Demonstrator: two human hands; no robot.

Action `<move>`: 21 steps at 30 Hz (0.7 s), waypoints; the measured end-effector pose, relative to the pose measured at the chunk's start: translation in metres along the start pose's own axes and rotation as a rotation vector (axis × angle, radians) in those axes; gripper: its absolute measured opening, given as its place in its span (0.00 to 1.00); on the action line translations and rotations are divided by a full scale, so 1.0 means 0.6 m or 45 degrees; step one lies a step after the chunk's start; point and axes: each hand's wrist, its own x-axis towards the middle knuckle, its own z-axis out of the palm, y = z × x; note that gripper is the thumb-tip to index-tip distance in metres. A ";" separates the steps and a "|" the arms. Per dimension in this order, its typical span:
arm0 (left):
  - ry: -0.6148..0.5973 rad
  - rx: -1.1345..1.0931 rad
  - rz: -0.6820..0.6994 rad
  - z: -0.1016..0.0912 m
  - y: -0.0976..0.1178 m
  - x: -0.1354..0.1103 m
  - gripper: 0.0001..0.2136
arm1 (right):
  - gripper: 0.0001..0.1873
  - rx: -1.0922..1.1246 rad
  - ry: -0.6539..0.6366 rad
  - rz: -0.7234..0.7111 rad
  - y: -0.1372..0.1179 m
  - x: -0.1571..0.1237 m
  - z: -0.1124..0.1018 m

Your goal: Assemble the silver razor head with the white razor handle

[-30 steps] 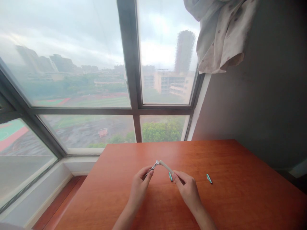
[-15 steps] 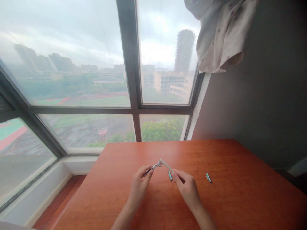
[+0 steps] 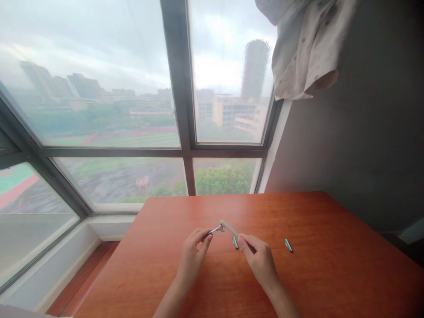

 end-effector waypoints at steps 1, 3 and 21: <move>0.001 0.012 0.011 0.000 -0.001 0.000 0.12 | 0.20 -0.002 -0.007 -0.002 0.000 0.000 0.000; 0.003 0.042 0.035 0.000 -0.002 0.000 0.12 | 0.19 -0.003 -0.019 -0.003 0.001 0.000 -0.001; -0.031 -0.150 -0.129 -0.002 -0.004 -0.002 0.13 | 0.19 0.048 0.042 0.047 0.007 0.000 0.004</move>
